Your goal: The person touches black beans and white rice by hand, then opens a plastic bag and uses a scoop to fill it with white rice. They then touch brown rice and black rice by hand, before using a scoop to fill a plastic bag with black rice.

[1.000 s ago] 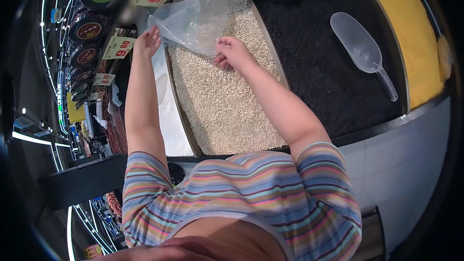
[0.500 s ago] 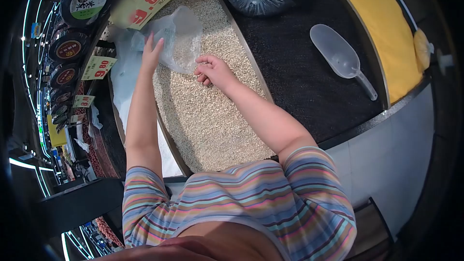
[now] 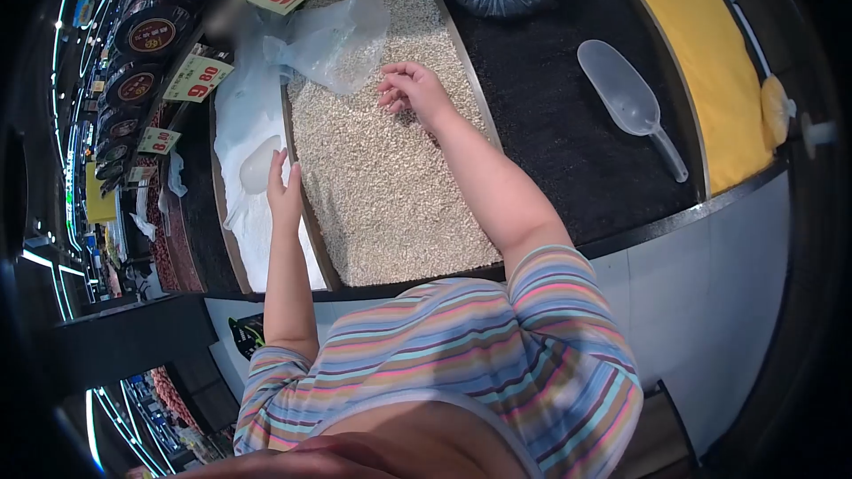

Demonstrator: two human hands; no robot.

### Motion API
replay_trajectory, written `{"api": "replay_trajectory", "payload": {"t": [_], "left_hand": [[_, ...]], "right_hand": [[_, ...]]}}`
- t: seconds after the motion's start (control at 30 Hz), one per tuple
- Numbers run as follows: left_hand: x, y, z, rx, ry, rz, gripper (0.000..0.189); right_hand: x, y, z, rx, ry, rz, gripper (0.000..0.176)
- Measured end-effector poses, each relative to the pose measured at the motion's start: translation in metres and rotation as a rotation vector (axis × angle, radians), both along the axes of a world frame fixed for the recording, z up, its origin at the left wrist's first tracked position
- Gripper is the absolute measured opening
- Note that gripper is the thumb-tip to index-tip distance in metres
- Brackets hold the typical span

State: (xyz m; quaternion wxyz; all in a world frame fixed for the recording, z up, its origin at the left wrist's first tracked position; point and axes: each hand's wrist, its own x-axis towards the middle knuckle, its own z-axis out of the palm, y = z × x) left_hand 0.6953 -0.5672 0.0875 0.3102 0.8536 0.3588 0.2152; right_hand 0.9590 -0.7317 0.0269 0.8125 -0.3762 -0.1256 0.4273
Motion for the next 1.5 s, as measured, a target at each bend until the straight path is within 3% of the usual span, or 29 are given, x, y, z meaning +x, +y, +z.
{"api": "replay_trajectory", "payload": {"t": [0.2,0.37,0.5,0.57,0.63,0.67,0.73,0.83,1.07,1.5], "left_hand": [[-0.135,-0.065,-0.055,0.069,0.232,0.078,0.05],[-0.15,-0.079,-0.072,0.159,0.197,0.008,0.052],[-0.135,-0.074,-0.065,0.225,0.153,-0.071,0.052],[-0.125,-0.063,-0.076,0.236,0.12,-0.113,0.053],[-0.105,-0.057,-0.069,0.255,0.167,-0.148,0.053],[-0.094,-0.055,-0.063,0.267,0.191,-0.166,0.054],[-0.067,-0.053,-0.047,0.415,0.244,-0.167,0.054],[-0.02,-0.042,-0.038,0.417,0.21,-0.246,0.057],[0.061,-0.038,-0.044,0.387,0.133,-0.364,0.063],[0.003,-0.076,-0.07,0.516,0.294,-0.518,0.061]], "right_hand": [[0.003,-0.016,0.011,0.092,0.054,-0.007,0.028],[0.001,-0.054,0.065,0.107,-0.134,-0.093,0.029],[-0.043,-0.109,0.072,-0.232,-0.277,-0.198,0.027],[-0.068,-0.142,0.03,-0.402,-0.459,-0.297,0.023],[-0.111,-0.179,0.005,-0.759,-0.964,-0.488,0.022],[-0.134,-0.199,0.008,-0.893,-1.241,-0.465,0.026],[-0.169,-0.226,-0.012,-0.923,-1.526,-0.477,0.036],[-0.211,-0.241,-0.017,-1.079,-1.6,-0.375,0.045],[-0.219,-0.242,-0.028,-1.138,-1.607,-0.517,0.045],[-0.219,-0.24,-0.032,-1.108,-1.633,-0.613,0.035]]}}
